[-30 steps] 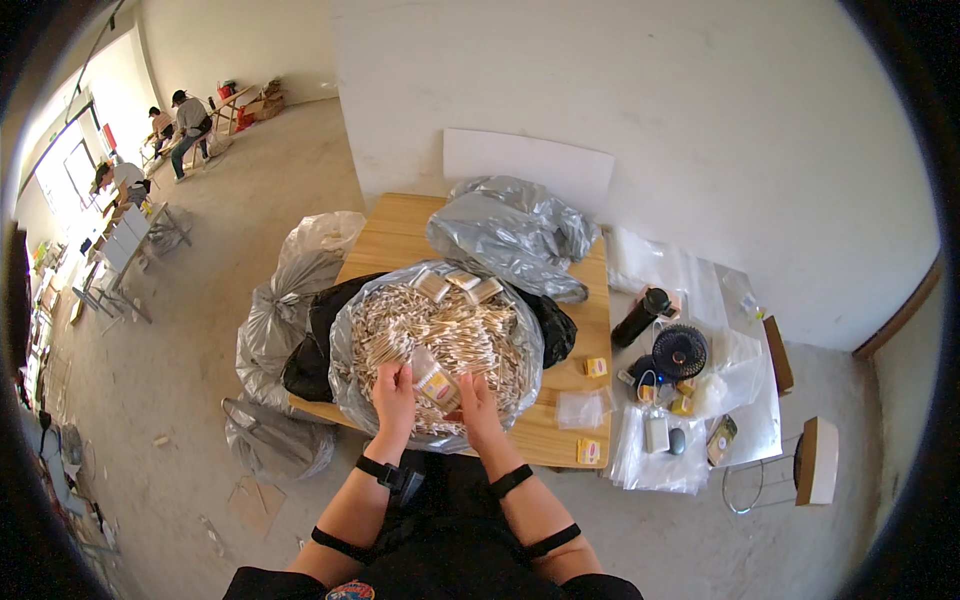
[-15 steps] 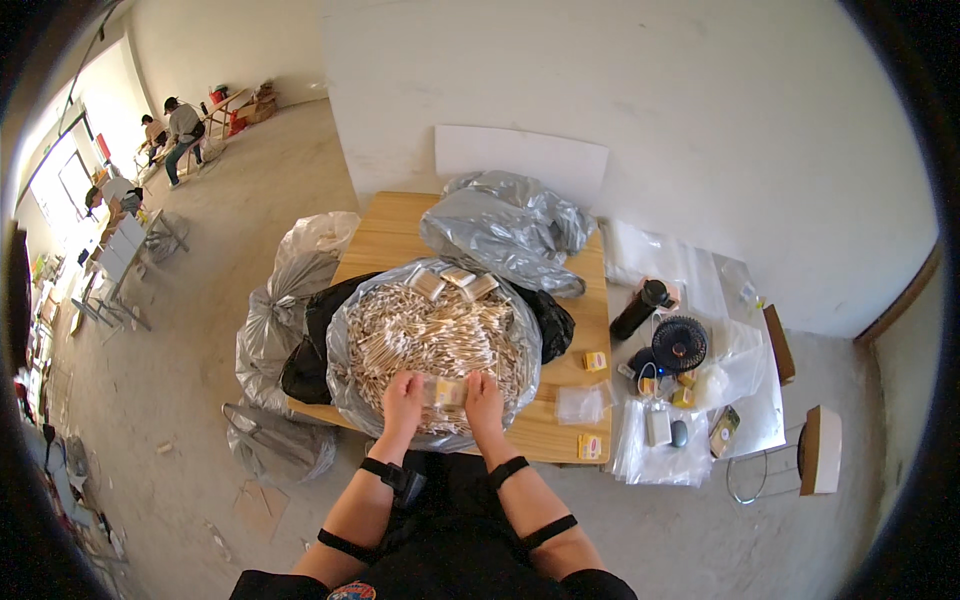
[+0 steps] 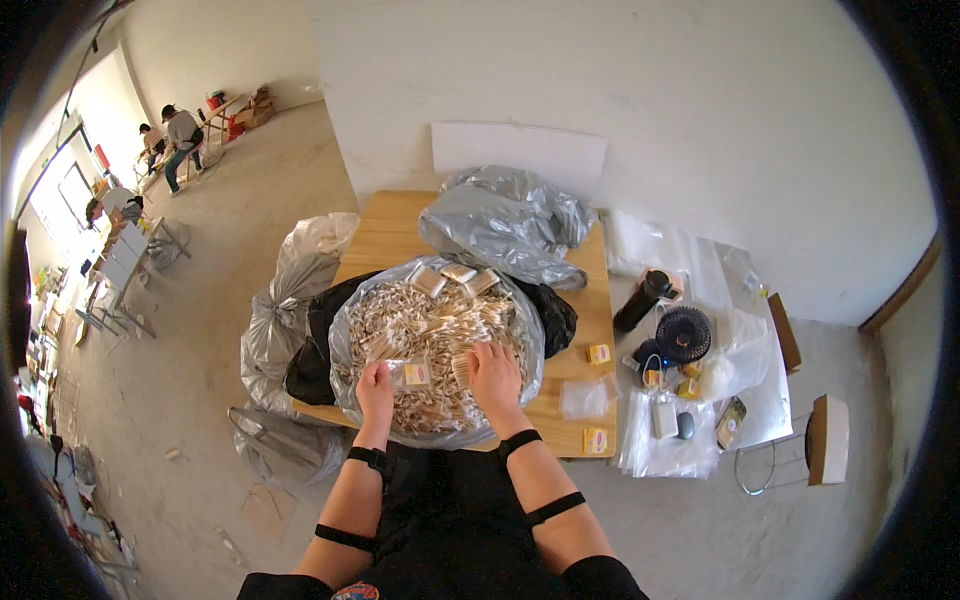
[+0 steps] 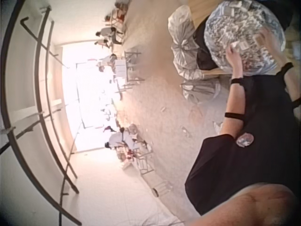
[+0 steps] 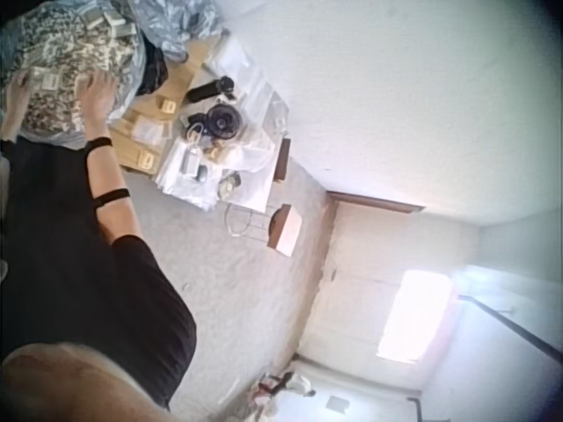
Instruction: Packaging small packets into plastic bags at a workstation.
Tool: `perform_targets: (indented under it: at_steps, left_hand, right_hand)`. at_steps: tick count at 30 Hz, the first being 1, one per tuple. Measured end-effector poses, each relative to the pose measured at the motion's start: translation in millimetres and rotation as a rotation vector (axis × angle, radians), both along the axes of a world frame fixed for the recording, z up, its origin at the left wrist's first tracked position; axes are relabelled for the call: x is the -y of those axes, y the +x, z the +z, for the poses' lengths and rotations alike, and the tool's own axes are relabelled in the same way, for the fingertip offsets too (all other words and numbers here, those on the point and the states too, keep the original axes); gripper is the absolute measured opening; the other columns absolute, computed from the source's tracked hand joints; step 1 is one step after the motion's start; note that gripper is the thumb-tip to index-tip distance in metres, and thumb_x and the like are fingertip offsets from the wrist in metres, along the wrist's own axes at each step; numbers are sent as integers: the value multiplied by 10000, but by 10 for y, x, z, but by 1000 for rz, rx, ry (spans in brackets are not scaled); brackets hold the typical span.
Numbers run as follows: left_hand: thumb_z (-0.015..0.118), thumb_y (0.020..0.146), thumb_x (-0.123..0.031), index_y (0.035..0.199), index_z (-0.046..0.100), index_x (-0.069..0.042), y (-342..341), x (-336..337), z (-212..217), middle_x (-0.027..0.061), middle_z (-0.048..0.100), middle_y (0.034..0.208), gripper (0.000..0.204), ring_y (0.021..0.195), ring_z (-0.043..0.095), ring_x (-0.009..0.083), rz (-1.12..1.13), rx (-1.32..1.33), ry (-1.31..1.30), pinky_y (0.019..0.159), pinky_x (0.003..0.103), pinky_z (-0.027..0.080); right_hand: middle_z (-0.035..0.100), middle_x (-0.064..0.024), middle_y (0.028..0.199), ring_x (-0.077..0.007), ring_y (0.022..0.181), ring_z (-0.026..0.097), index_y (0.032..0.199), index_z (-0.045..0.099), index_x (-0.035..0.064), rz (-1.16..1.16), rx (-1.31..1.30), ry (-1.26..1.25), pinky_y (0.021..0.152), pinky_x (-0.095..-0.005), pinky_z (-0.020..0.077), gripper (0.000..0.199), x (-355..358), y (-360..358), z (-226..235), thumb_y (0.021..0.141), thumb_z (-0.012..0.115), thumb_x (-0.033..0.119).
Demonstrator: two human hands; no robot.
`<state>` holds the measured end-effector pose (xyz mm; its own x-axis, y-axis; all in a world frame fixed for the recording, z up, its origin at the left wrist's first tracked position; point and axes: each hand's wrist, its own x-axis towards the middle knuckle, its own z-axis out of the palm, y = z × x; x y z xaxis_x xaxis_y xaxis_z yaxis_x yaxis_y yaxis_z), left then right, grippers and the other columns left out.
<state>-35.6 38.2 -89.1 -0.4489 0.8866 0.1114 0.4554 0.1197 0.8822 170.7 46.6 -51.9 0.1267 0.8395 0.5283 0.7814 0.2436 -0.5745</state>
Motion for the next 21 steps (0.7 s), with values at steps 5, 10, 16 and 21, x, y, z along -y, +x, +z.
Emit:
perform_targets:
  at_steps: [5,10,16,21]
  left_hand:
    - [546,847,-161,815,570,-35,236,39,367,148,562,675,132,608,555,287,-140,73,179,565,343,425]
    - [547,843,-159,817,570,-35,349,97,707,142,565,668,129,590,553,301,-315,-281,244,546,347,424]
    - [555,842,-178,826,579,-3,355,113,599,102,526,597,177,517,495,178,-324,-191,180,499,302,387]
    - [552,853,-187,789,573,2,109,112,452,40,483,553,200,490,433,105,-295,-147,153,471,275,360]
  right_hand:
    - [592,-118,851,-290,756,572,955,537,54,55,-93,-128,600,-392,459,265,189,-90,-88,904,446,297]
    - [581,-93,841,-219,782,607,1029,458,40,391,-1653,-731,580,-305,514,448,341,-144,-240,921,319,452]
    - [562,-50,771,-124,632,552,979,487,39,325,-1476,-645,553,-255,481,144,500,161,-260,842,526,50]
    - [560,-14,682,-79,609,520,898,587,42,95,-688,-475,546,-229,436,113,790,1084,-430,789,577,68]
